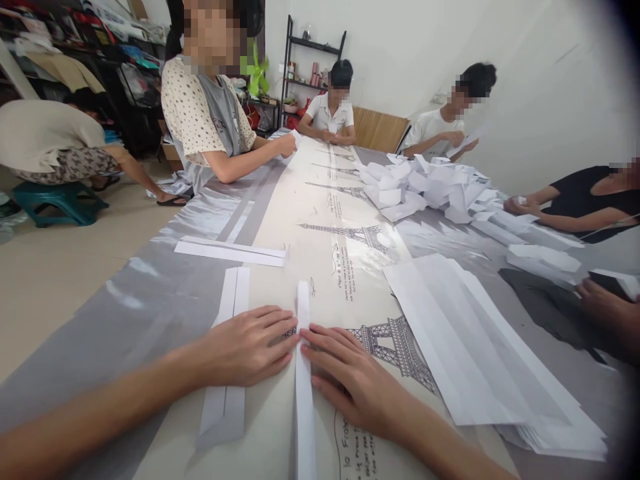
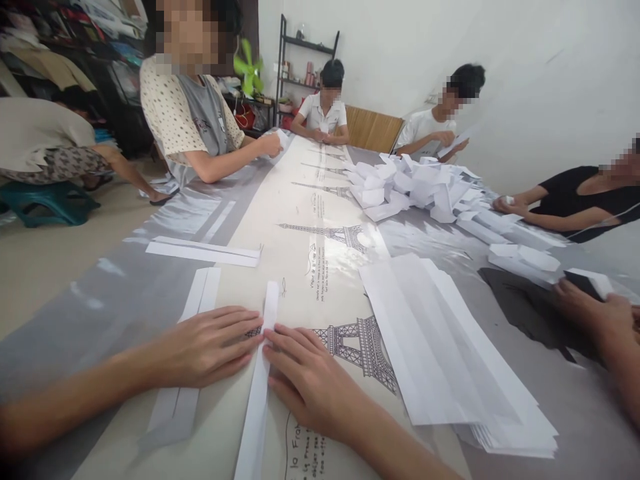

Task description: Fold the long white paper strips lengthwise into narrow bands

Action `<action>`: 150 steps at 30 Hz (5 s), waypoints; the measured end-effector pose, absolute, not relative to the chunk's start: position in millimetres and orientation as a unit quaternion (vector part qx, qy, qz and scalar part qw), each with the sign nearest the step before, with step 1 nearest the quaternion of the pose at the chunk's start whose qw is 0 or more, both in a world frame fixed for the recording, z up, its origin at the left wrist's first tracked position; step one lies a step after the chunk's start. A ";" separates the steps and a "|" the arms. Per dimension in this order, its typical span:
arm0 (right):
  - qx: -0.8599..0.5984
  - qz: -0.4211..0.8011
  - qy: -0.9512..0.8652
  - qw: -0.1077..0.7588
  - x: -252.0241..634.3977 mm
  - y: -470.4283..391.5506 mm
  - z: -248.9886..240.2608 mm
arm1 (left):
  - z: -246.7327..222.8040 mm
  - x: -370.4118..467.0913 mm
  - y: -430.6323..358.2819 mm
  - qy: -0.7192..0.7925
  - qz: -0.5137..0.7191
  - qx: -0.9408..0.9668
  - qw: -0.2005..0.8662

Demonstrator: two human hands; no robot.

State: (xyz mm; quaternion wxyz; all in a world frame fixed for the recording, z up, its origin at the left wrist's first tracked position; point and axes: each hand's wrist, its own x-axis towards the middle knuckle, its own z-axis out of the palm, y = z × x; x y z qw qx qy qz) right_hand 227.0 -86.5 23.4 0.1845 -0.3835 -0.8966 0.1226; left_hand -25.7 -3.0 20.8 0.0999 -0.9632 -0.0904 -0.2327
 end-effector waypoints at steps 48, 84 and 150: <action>-0.358 0.159 -0.907 0.153 227.6 -78.9 34.6 | 15.9 -9.0 -4.4 -0.175 -0.133 -0.976 -0.007; -0.356 0.141 -0.908 0.167 226.5 -82.7 32.8 | 21.7 -4.8 14.5 -0.225 -0.139 -0.964 -0.020; -0.397 0.148 -0.876 0.232 227.2 -106.9 11.9 | 12.8 -11.8 20.1 -0.394 -0.086 -0.913 0.053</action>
